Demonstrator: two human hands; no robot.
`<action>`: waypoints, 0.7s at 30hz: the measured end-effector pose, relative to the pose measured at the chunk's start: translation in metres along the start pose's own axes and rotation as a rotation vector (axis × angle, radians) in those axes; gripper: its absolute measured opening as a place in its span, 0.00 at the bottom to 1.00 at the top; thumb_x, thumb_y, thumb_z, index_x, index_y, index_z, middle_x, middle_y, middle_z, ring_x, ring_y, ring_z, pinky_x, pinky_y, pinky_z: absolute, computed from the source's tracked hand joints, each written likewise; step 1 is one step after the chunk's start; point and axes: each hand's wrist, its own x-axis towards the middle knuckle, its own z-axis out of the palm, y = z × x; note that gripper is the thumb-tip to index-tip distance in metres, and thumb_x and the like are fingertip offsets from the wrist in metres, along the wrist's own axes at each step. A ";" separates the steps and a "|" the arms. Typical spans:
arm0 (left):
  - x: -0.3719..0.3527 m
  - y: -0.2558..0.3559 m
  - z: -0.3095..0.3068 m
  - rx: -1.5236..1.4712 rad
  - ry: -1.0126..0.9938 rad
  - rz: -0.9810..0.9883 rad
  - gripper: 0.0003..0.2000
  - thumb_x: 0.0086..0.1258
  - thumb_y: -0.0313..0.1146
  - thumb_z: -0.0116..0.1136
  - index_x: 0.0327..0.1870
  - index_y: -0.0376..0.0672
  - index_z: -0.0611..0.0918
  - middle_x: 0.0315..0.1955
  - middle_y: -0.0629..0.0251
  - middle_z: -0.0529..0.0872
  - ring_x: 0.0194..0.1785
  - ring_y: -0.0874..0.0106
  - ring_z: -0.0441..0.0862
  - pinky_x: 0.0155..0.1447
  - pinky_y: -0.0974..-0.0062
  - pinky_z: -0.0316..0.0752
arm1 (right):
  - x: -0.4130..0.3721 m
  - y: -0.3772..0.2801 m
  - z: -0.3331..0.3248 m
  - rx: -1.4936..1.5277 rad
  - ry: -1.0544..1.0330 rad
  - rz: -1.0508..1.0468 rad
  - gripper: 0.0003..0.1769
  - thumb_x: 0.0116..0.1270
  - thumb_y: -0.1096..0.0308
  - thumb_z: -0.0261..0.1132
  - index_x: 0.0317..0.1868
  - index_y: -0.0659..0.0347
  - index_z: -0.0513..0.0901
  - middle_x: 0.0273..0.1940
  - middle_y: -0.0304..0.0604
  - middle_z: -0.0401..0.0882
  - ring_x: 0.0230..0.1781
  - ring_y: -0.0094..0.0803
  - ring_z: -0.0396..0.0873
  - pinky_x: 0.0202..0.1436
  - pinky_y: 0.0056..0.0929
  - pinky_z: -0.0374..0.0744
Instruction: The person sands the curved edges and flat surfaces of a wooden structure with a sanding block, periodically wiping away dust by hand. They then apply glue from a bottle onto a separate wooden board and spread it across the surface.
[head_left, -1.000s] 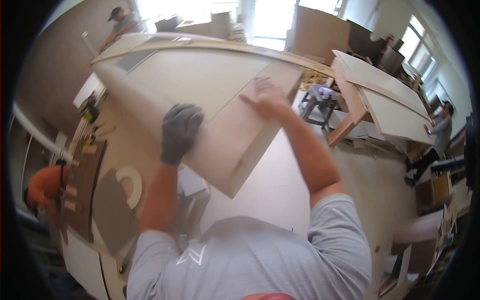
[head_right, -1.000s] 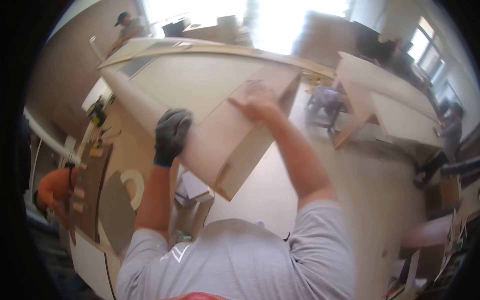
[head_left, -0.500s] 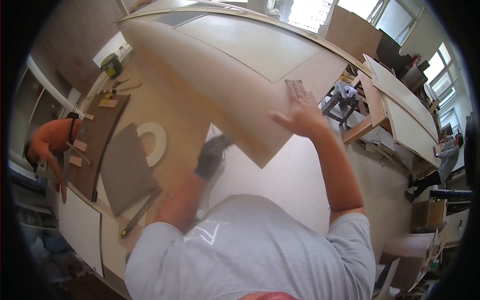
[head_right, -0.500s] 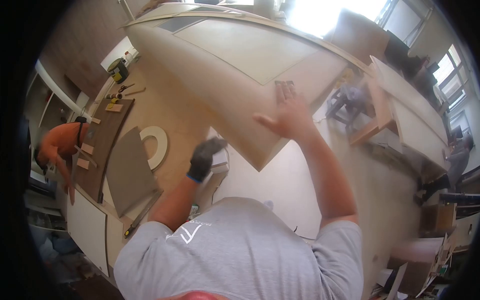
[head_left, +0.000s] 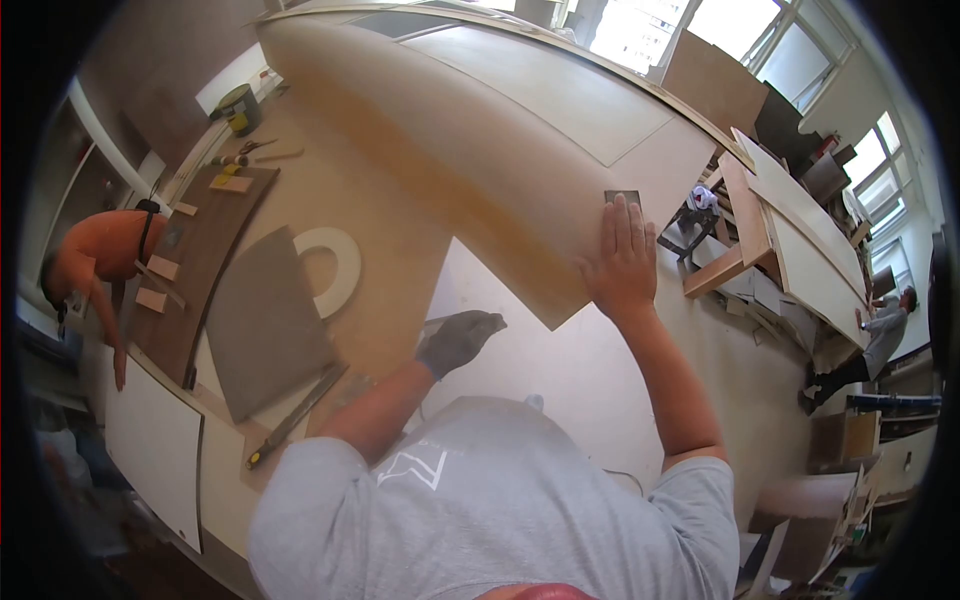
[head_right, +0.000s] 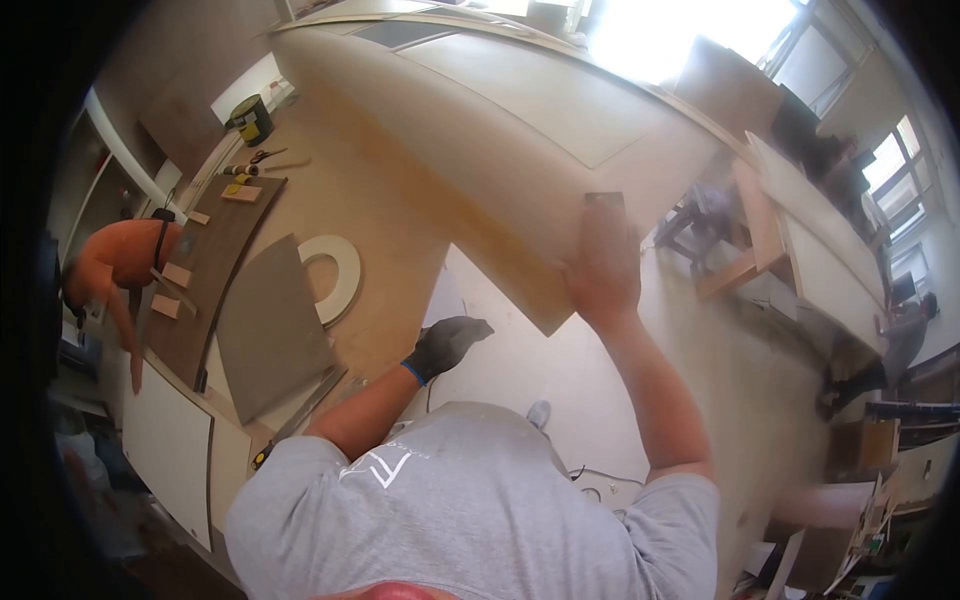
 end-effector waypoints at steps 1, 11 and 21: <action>-0.005 -0.002 -0.002 -0.013 0.000 -0.030 0.22 0.82 0.48 0.59 0.54 0.35 0.89 0.53 0.53 0.92 0.59 0.62 0.87 0.68 0.65 0.77 | 0.004 -0.001 0.003 0.016 0.042 -0.018 0.53 0.70 0.45 0.70 0.83 0.69 0.60 0.86 0.56 0.54 0.85 0.55 0.56 0.87 0.58 0.54; -0.019 0.004 -0.015 0.119 0.027 0.019 0.16 0.83 0.39 0.56 0.54 0.37 0.90 0.54 0.53 0.91 0.58 0.58 0.87 0.67 0.62 0.79 | -0.014 -0.014 0.028 -0.121 -0.191 -0.126 0.44 0.72 0.56 0.62 0.83 0.67 0.61 0.87 0.53 0.52 0.88 0.49 0.51 0.88 0.56 0.51; -0.038 -0.005 -0.032 0.217 0.031 0.085 0.15 0.83 0.40 0.57 0.53 0.38 0.90 0.49 0.54 0.93 0.59 0.61 0.88 0.69 0.64 0.77 | 0.000 -0.043 0.083 0.137 -0.364 -0.173 0.43 0.71 0.70 0.55 0.86 0.68 0.55 0.88 0.48 0.49 0.89 0.38 0.47 0.88 0.47 0.52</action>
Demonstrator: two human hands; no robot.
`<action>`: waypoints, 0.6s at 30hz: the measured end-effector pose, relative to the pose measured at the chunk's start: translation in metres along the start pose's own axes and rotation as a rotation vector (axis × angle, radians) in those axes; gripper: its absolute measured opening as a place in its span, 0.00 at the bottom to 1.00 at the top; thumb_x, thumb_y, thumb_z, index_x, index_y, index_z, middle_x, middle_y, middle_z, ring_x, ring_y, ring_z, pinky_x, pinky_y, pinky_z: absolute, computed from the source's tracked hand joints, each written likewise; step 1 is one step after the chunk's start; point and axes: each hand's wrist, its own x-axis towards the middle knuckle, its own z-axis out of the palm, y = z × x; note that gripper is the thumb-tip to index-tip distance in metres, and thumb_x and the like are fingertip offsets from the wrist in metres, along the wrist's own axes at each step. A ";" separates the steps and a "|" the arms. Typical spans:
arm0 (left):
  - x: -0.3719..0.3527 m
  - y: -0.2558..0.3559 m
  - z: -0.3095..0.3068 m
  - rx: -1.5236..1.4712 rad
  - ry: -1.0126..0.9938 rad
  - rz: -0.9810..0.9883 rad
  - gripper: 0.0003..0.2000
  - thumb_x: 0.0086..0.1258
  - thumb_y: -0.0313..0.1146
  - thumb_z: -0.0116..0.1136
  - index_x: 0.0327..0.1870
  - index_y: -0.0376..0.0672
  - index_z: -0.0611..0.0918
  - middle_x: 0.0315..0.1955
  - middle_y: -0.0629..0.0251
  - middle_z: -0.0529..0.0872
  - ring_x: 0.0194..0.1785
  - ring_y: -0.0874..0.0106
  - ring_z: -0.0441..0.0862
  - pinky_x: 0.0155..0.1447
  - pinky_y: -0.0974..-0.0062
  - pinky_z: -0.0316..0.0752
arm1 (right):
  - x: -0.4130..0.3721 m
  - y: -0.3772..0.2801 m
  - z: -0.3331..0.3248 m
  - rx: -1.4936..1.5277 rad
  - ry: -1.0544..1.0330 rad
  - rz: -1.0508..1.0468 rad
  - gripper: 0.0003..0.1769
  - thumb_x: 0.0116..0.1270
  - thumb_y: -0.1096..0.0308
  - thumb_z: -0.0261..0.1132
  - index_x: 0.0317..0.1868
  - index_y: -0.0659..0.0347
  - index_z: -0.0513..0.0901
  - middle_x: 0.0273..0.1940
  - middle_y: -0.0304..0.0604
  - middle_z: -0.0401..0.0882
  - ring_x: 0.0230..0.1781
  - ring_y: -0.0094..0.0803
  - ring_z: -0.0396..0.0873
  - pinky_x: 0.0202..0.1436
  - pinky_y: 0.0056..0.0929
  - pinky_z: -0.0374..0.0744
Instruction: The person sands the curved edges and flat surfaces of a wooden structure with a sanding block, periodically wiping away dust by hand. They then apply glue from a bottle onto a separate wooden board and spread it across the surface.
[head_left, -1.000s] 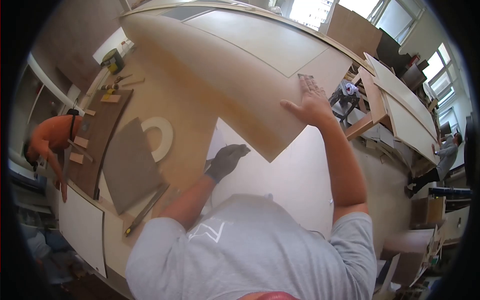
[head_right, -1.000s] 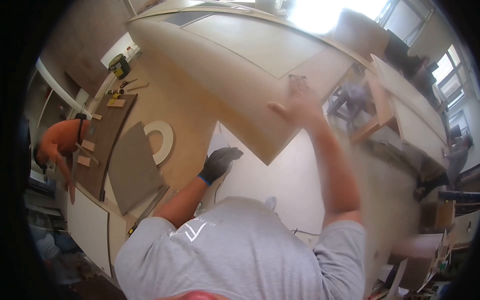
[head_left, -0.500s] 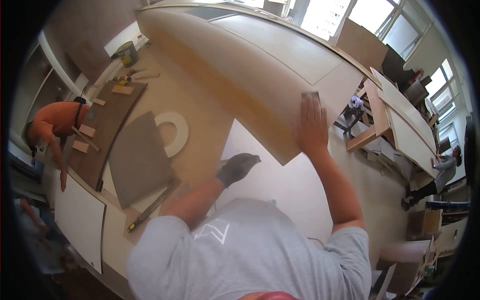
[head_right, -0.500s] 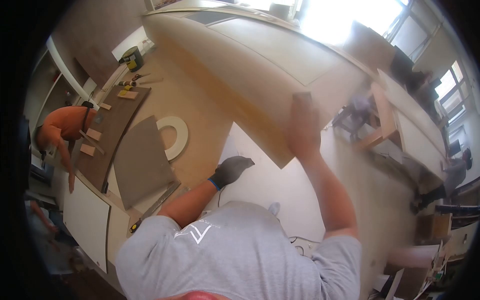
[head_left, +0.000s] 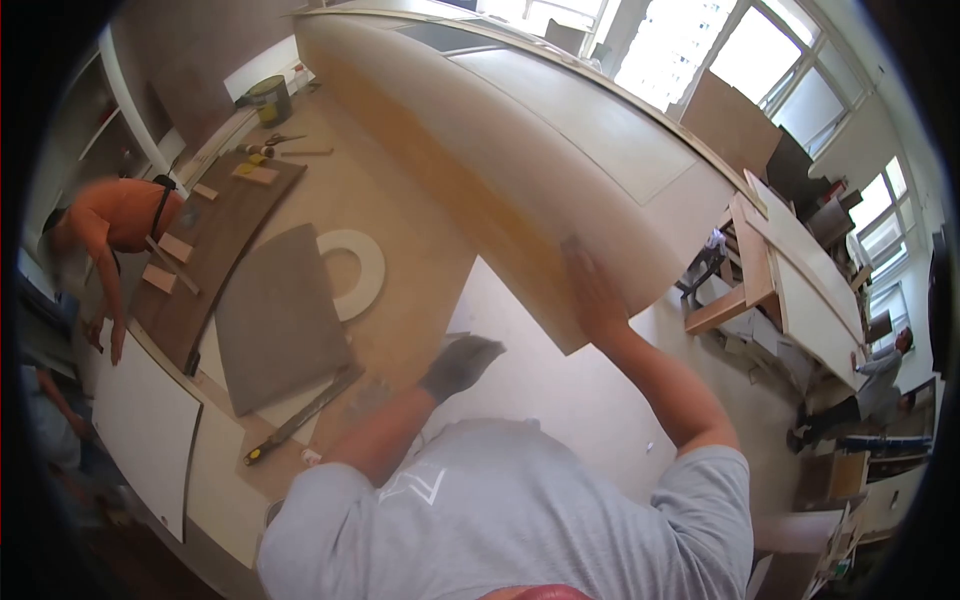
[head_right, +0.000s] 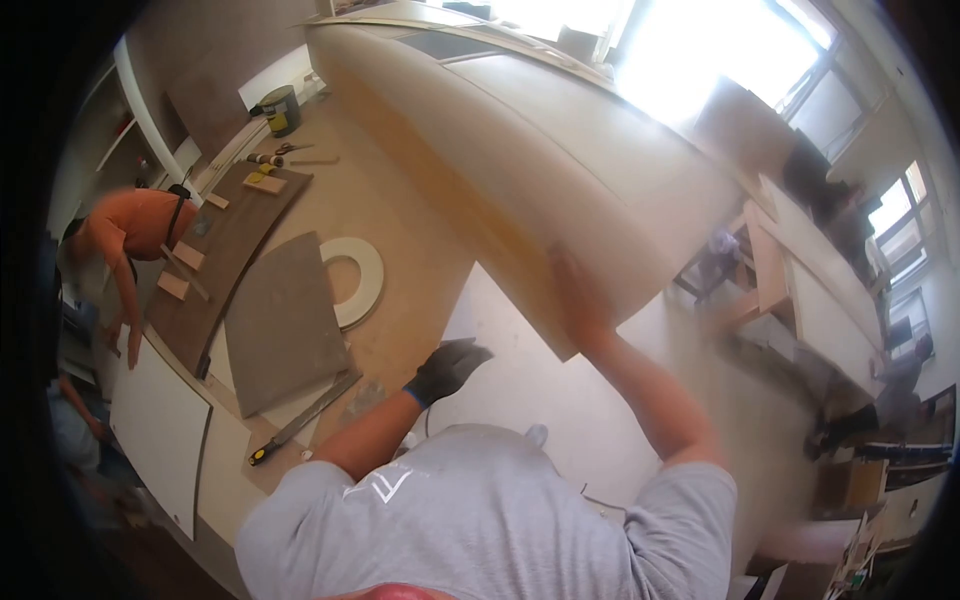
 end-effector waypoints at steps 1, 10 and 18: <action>-0.008 -0.010 -0.002 -0.007 0.066 -0.026 0.15 0.83 0.39 0.58 0.54 0.37 0.90 0.49 0.54 0.94 0.58 0.64 0.89 0.69 0.65 0.79 | 0.005 0.007 -0.002 -0.035 0.006 -0.031 0.43 0.71 0.71 0.55 0.85 0.69 0.55 0.88 0.48 0.49 0.89 0.38 0.47 0.88 0.47 0.52; -0.004 -0.014 0.001 0.014 0.175 0.057 0.13 0.83 0.37 0.60 0.53 0.37 0.90 0.50 0.53 0.93 0.60 0.62 0.88 0.66 0.65 0.81 | 0.092 -0.010 0.022 -0.124 0.154 -0.133 0.44 0.71 0.74 0.54 0.86 0.72 0.51 0.89 0.50 0.46 0.91 0.39 0.40 0.91 0.46 0.42; 0.039 0.017 0.007 -0.077 0.281 0.112 0.21 0.85 0.46 0.57 0.63 0.38 0.85 0.62 0.51 0.88 0.67 0.57 0.84 0.73 0.63 0.75 | 0.037 -0.001 0.015 -0.210 -0.028 -0.109 0.44 0.73 0.67 0.56 0.86 0.68 0.53 0.88 0.45 0.48 0.90 0.38 0.42 0.91 0.46 0.41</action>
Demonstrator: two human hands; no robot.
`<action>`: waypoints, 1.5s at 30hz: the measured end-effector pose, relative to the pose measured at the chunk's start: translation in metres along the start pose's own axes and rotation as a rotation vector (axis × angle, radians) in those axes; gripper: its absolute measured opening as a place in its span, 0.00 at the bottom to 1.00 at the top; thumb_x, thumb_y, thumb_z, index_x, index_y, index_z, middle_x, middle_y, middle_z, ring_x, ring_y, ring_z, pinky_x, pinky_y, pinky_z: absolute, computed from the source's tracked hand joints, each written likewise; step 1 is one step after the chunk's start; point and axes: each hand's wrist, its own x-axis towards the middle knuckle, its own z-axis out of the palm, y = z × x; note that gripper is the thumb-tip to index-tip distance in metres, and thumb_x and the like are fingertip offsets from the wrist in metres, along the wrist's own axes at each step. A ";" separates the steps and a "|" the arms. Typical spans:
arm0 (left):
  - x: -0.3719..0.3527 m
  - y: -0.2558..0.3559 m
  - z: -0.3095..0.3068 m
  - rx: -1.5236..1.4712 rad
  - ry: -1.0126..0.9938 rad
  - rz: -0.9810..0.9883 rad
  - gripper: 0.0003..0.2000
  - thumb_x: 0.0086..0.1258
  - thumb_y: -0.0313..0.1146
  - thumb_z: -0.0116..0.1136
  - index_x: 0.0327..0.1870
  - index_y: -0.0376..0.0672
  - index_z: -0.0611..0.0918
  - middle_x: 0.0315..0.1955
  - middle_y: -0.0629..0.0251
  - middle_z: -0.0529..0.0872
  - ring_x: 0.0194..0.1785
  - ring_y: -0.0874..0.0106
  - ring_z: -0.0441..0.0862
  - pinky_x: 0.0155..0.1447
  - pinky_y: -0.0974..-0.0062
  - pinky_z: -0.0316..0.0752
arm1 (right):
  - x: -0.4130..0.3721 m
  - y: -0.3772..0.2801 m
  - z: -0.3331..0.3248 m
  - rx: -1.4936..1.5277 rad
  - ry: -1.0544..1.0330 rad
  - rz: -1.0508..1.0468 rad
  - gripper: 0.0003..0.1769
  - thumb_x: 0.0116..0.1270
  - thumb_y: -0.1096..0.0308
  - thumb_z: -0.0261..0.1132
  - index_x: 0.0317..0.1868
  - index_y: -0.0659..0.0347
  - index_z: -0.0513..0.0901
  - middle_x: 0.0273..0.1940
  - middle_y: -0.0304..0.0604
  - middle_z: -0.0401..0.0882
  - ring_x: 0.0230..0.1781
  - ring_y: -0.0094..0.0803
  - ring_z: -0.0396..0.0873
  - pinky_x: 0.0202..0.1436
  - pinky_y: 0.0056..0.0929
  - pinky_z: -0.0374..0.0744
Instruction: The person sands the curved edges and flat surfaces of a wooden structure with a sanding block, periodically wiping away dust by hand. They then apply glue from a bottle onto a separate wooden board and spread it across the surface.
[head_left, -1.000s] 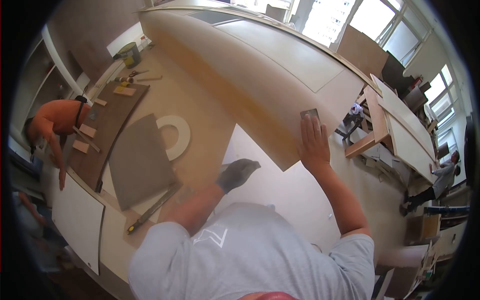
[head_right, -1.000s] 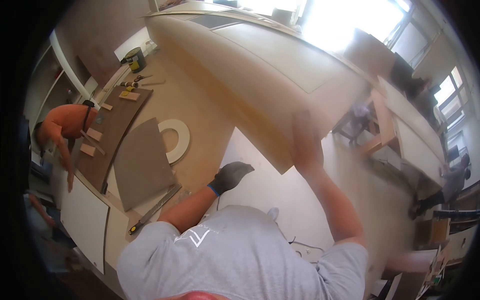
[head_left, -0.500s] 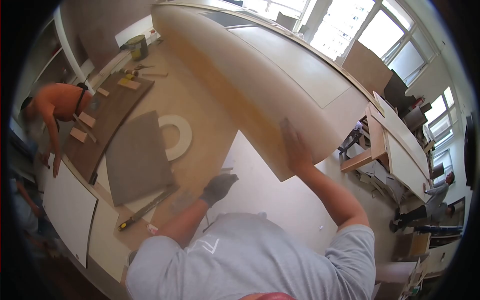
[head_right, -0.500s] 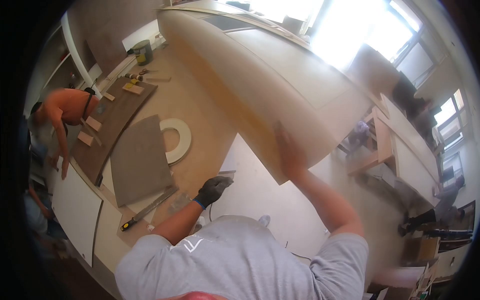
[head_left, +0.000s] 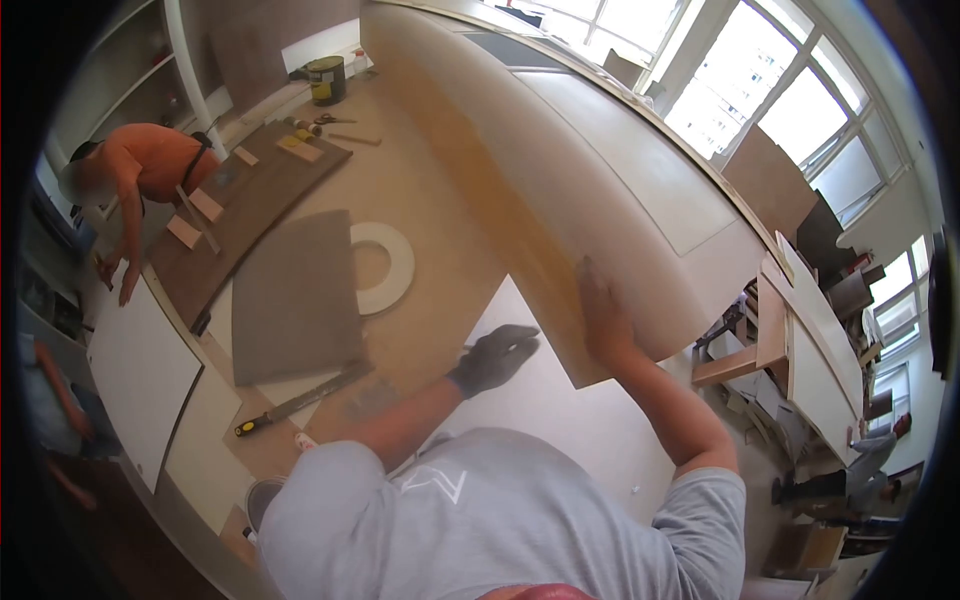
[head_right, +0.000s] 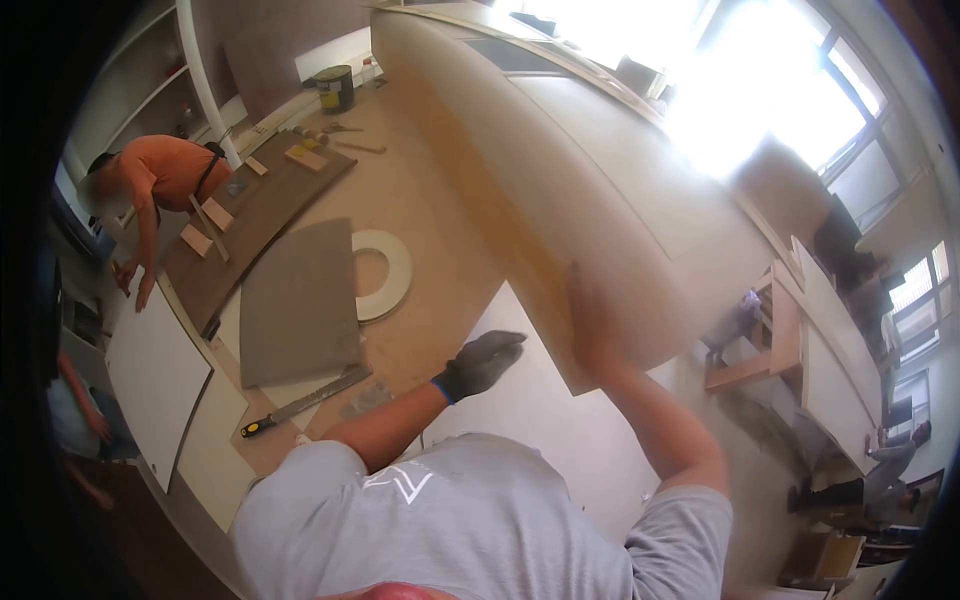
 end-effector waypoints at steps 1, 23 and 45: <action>0.016 0.009 0.007 0.000 0.028 0.028 0.22 0.85 0.46 0.57 0.67 0.38 0.83 0.65 0.50 0.85 0.70 0.56 0.82 0.75 0.63 0.74 | 0.011 -0.003 -0.014 -0.002 0.035 0.009 0.43 0.72 0.67 0.57 0.85 0.68 0.55 0.88 0.45 0.49 0.90 0.37 0.43 0.91 0.46 0.41; 0.191 0.115 0.059 0.363 0.682 0.223 0.30 0.77 0.37 0.58 0.75 0.28 0.68 0.75 0.27 0.64 0.77 0.31 0.64 0.81 0.45 0.61 | -0.041 0.124 -0.124 0.480 0.092 0.289 0.47 0.71 0.41 0.70 0.80 0.66 0.70 0.81 0.58 0.66 0.85 0.52 0.60 0.87 0.51 0.54; 0.146 0.143 0.132 0.390 0.827 0.361 0.31 0.85 0.39 0.50 0.78 0.22 0.61 0.75 0.19 0.62 0.76 0.28 0.68 0.79 0.43 0.66 | -0.041 0.125 -0.116 0.473 0.143 0.208 0.49 0.68 0.41 0.73 0.79 0.65 0.69 0.80 0.60 0.65 0.82 0.58 0.61 0.83 0.60 0.58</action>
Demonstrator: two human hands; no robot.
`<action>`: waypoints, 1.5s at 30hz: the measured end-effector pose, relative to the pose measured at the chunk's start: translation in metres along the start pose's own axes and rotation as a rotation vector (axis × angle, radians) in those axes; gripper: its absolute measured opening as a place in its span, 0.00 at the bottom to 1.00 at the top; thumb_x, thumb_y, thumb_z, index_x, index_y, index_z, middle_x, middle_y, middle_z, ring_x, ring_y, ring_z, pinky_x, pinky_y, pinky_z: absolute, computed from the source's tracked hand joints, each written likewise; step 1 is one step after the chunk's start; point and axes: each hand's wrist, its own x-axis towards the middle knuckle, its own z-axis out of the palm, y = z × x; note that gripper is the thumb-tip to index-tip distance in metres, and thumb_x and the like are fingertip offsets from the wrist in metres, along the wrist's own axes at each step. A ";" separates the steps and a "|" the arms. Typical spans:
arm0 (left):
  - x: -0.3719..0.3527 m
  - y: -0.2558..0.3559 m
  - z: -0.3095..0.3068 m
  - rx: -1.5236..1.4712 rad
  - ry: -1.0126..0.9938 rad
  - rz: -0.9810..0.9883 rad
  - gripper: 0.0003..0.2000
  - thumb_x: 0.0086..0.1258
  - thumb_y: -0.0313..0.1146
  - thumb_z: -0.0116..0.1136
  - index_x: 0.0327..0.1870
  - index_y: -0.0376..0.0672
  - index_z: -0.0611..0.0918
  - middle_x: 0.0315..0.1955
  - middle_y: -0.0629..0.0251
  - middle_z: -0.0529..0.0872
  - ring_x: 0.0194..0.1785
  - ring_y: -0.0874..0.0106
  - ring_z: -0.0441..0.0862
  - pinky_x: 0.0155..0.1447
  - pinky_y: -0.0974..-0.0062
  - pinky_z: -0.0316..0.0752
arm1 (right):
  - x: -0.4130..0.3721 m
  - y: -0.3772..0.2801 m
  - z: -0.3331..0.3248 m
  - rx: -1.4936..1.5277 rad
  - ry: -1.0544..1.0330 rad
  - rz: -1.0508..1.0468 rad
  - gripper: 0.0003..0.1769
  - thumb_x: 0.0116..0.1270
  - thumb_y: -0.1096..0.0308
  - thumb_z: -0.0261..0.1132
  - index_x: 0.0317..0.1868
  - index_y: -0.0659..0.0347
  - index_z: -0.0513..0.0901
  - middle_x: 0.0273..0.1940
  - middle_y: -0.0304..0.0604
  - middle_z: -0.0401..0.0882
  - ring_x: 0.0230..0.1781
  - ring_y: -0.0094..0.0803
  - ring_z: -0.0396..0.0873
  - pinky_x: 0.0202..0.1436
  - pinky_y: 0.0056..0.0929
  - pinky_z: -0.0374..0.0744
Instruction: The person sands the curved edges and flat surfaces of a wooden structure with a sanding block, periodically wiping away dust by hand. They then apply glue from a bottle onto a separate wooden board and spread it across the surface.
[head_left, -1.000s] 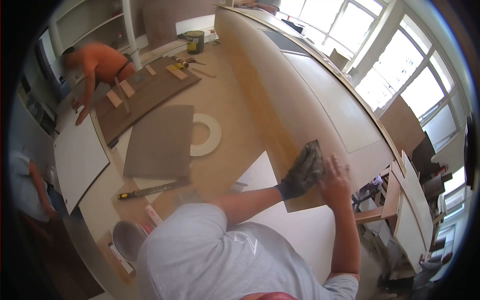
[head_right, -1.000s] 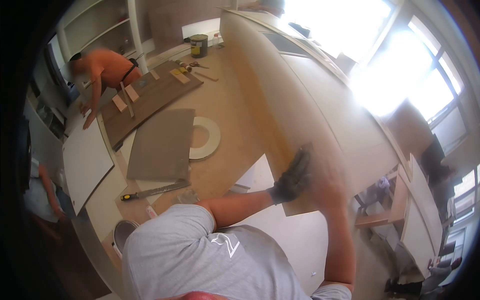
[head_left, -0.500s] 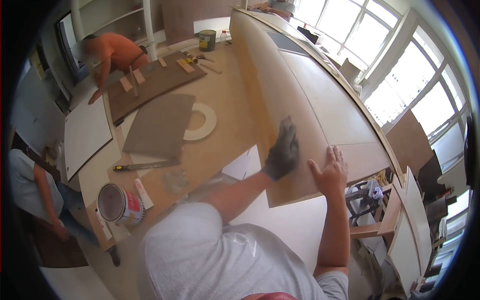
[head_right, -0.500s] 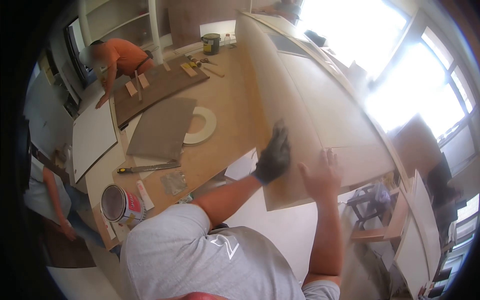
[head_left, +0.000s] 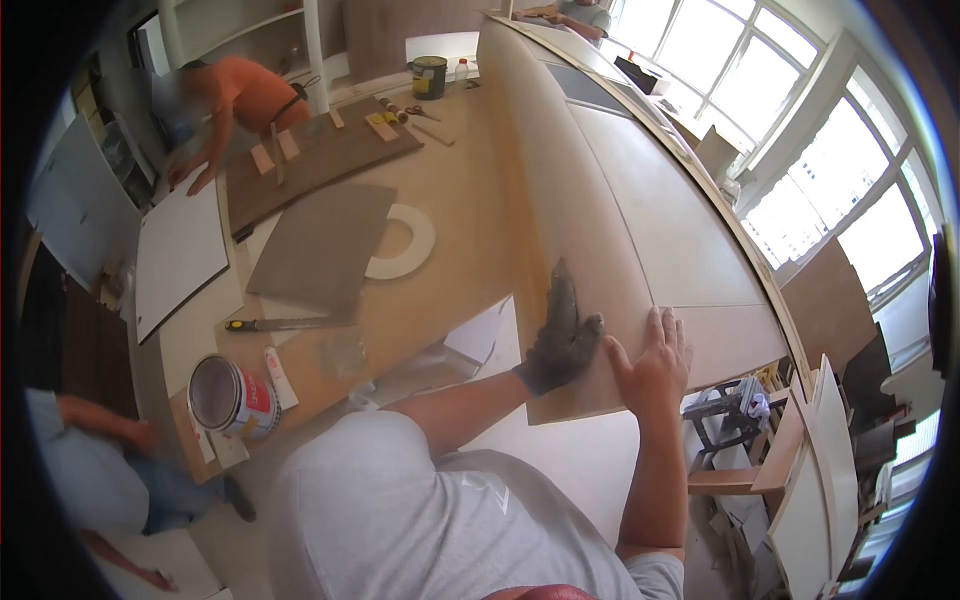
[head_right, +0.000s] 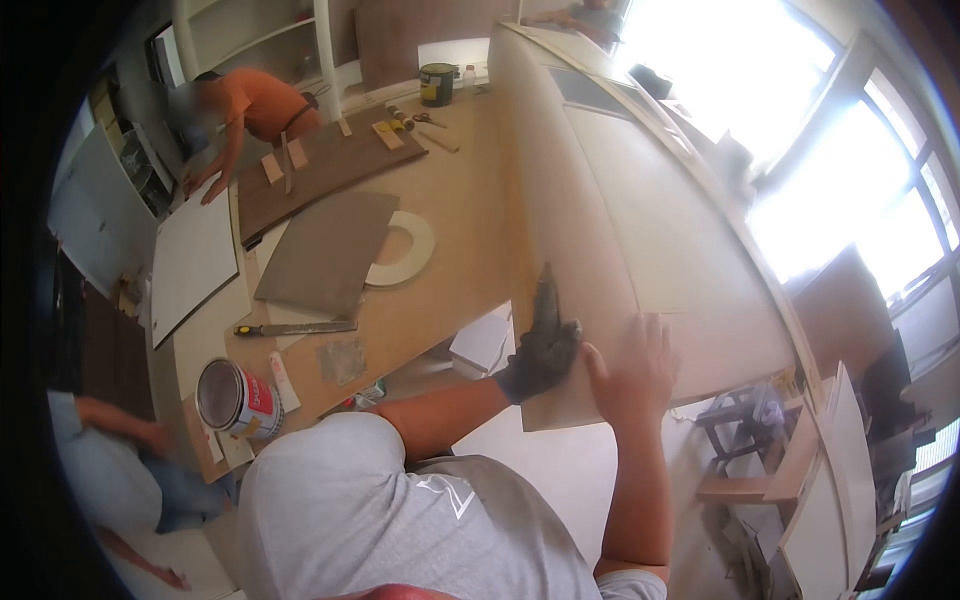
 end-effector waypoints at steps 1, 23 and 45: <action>0.004 -0.022 0.012 -0.029 -0.033 -0.081 0.35 0.85 0.43 0.48 0.80 0.22 0.56 0.78 0.22 0.58 0.79 0.32 0.62 0.82 0.46 0.60 | 0.000 -0.001 0.000 -0.014 -0.002 0.004 0.49 0.68 0.42 0.73 0.79 0.65 0.69 0.80 0.60 0.65 0.82 0.59 0.61 0.83 0.60 0.58; 0.110 -0.231 0.065 -0.161 -0.130 -0.377 0.44 0.80 0.40 0.54 0.82 0.18 0.44 0.83 0.25 0.44 0.87 0.36 0.43 0.88 0.44 0.40 | 0.006 -0.019 -0.012 0.006 -0.041 0.135 0.50 0.57 0.53 0.80 0.76 0.69 0.73 0.80 0.60 0.68 0.83 0.58 0.62 0.84 0.57 0.59; 0.135 -0.388 0.102 1.581 -0.614 0.664 0.27 0.82 0.36 0.47 0.75 0.28 0.73 0.70 0.38 0.79 0.73 0.44 0.78 0.81 0.46 0.67 | -0.002 0.005 0.008 -0.024 0.071 0.125 0.57 0.59 0.27 0.73 0.75 0.65 0.75 0.79 0.55 0.70 0.82 0.52 0.64 0.84 0.49 0.61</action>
